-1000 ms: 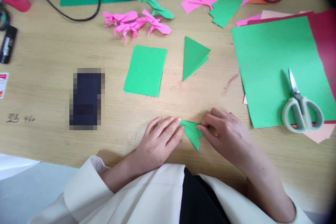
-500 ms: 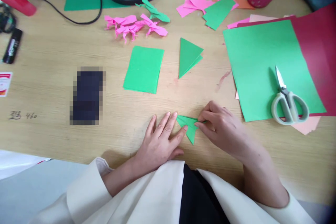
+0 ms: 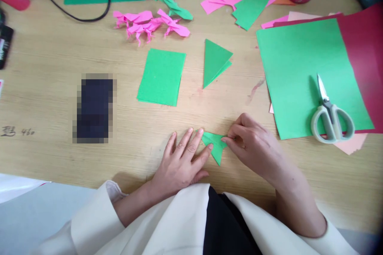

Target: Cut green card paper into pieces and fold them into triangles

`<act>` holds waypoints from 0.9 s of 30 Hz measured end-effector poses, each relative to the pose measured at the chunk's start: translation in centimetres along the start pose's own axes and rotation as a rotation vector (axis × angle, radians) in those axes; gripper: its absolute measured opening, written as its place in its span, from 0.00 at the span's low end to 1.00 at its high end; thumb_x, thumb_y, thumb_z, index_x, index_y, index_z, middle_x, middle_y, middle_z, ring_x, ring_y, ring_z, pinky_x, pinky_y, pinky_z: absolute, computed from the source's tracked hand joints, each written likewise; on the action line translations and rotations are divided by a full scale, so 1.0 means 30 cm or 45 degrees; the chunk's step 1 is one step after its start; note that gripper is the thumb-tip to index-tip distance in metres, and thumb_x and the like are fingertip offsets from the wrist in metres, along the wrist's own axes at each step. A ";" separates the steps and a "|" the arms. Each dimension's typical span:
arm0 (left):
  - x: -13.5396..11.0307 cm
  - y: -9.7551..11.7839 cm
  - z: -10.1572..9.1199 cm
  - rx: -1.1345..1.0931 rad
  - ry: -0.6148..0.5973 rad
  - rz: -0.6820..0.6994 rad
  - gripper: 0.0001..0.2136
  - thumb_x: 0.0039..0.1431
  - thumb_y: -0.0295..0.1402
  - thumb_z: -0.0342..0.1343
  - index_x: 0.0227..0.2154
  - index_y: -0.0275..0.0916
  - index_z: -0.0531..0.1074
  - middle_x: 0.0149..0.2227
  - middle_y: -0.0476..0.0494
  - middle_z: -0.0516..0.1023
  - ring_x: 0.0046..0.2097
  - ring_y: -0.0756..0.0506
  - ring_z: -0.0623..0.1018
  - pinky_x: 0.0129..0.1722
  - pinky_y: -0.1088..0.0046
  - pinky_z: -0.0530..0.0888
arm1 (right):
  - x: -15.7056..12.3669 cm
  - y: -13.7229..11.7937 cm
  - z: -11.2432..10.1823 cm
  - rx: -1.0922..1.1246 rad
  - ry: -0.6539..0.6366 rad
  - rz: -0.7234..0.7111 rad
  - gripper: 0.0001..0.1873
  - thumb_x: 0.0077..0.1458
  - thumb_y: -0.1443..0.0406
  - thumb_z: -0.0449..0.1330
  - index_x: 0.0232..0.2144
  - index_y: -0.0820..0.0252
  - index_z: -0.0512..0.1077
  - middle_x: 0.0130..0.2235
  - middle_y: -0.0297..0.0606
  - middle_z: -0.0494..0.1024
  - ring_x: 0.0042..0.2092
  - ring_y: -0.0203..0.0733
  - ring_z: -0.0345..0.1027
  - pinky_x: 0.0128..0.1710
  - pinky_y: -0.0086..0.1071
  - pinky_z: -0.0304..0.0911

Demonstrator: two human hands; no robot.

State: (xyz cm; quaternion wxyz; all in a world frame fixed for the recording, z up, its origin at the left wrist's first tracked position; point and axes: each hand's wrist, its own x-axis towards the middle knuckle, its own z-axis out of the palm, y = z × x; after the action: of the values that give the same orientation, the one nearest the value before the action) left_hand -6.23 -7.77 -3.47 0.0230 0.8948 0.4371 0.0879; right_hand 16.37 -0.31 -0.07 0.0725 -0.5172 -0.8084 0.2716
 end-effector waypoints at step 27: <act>0.027 -0.011 -0.001 -0.039 -0.208 0.241 0.30 0.65 0.53 0.47 0.65 0.47 0.58 0.69 0.42 0.57 0.70 0.35 0.55 0.66 0.42 0.49 | -0.008 0.054 -0.019 0.164 -0.067 -0.127 0.05 0.57 0.68 0.59 0.28 0.59 0.72 0.34 0.37 0.68 0.32 0.36 0.64 0.31 0.30 0.59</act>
State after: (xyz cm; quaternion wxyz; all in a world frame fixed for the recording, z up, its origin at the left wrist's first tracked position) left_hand -6.01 -6.93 -3.37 0.0639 0.9358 0.3460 0.0230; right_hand 18.00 0.22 -0.38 0.0979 -0.4632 -0.8156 0.3326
